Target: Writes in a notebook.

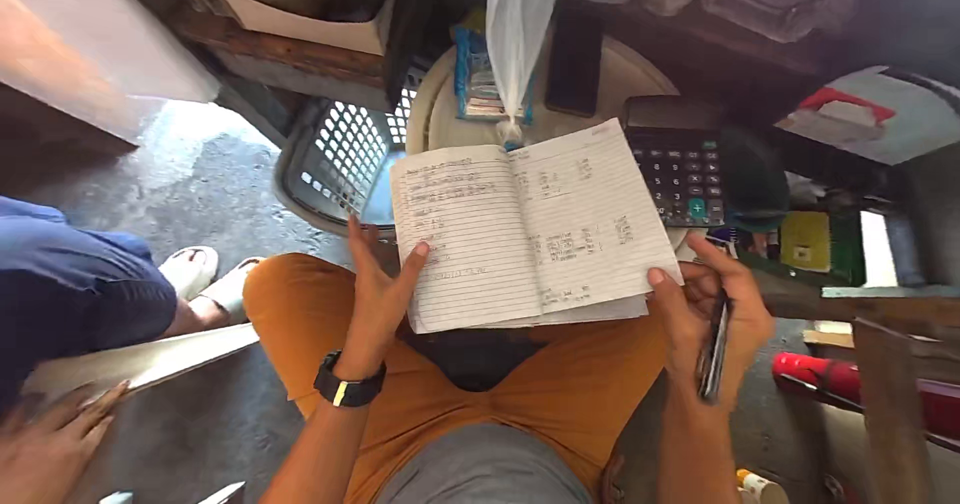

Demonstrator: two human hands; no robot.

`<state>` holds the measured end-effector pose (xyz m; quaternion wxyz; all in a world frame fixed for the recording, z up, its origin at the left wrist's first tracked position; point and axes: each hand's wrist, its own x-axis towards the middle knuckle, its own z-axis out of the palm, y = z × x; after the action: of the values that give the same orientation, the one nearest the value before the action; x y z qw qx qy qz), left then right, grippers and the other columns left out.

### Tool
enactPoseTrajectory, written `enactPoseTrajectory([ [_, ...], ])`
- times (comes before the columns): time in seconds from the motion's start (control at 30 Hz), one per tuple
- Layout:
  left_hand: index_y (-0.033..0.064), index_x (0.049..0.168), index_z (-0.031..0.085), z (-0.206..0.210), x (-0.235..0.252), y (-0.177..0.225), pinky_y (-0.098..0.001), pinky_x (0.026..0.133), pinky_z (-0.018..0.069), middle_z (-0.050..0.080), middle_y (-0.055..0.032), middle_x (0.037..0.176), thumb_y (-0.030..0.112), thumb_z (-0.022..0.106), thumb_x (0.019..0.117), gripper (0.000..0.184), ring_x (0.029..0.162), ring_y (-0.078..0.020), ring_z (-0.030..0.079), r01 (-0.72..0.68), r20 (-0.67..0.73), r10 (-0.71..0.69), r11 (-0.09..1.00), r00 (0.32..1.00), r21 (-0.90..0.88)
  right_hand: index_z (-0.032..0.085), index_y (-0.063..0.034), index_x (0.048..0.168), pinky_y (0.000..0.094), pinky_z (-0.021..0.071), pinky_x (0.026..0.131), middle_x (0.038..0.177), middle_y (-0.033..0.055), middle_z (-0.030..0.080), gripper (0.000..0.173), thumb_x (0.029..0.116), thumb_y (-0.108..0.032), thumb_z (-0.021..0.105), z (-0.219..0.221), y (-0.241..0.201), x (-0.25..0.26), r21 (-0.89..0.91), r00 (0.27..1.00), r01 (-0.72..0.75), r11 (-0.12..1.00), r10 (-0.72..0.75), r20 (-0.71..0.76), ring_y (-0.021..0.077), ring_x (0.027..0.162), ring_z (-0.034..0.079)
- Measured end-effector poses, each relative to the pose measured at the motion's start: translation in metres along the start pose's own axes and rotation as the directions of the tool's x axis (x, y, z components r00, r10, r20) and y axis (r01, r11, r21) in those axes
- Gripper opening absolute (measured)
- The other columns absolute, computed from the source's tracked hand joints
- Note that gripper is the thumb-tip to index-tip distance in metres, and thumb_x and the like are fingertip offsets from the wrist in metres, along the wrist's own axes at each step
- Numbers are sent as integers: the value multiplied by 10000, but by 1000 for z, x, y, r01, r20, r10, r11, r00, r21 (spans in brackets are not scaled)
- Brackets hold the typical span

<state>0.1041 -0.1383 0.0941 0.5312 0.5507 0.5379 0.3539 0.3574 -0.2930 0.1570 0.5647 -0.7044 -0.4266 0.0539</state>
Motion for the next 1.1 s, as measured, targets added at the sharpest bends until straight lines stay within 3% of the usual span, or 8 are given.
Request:
enactPoseTrajectory([
  [0.1,112,1569,255,14,-24,-3,-289,782,631,661,-41,1191,315,475,1059,592,914,-72,712,144,119,-127,979,985,-143,664,2,1161,182,591,827,947,20,735,237,942,-80,698,50,-50,-27,-18,947,300,954,-296,121,21,890,696],
  [0.23,95,1463,413,16,-40,-5,-288,898,586,686,23,1159,511,196,1086,601,1027,-49,678,154,143,-117,948,983,-279,797,-101,1078,329,528,642,837,76,748,227,913,-60,647,111,-50,-68,-94,777,501,860,-399,486,222,740,690],
  [0.43,106,1545,265,10,-29,-7,-331,790,639,668,-67,1202,190,718,925,773,938,-128,721,72,171,-39,979,984,-189,720,-102,1110,279,556,961,1117,72,759,160,1024,-204,631,58,-42,-65,-5,832,403,915,-364,418,139,1068,704],
  [0.57,201,1643,90,11,-30,-6,-312,862,624,569,-77,1410,155,668,978,883,1060,-113,697,-131,225,159,982,961,-136,742,-69,1210,452,452,1111,1314,145,694,329,981,-298,681,49,-6,-35,-244,864,406,880,-283,416,301,1319,595],
  [0.7,248,1652,164,1,-17,-6,-357,947,579,536,-87,1480,268,598,1032,758,1140,-122,664,-186,270,176,983,947,12,706,-99,1309,623,332,1180,1489,170,561,397,999,-341,649,57,10,-45,-231,797,420,878,-234,557,403,1460,423],
  [0.87,237,1626,287,3,4,-20,-275,817,610,656,-56,1314,241,574,1050,644,955,-74,710,-198,259,210,978,943,-72,725,-71,1241,567,349,1192,1419,184,618,322,1009,-279,648,62,6,-70,-215,841,391,895,-252,479,409,1425,469],
  [1.0,170,1632,143,12,-9,-28,-248,719,630,722,-11,1078,118,615,992,797,820,-65,730,-56,158,97,969,983,-242,702,-59,1120,435,382,1192,1278,158,710,211,1020,-233,638,63,21,-74,-133,876,398,908,-334,348,309,1362,562],
  [1.1,113,1382,488,13,-26,-25,-273,704,643,748,5,965,83,545,973,415,790,-91,743,167,155,-110,889,982,-426,694,-56,1111,426,370,1205,1263,135,722,191,1014,-213,645,62,30,-66,-42,870,388,921,-352,345,274,1358,571],
])
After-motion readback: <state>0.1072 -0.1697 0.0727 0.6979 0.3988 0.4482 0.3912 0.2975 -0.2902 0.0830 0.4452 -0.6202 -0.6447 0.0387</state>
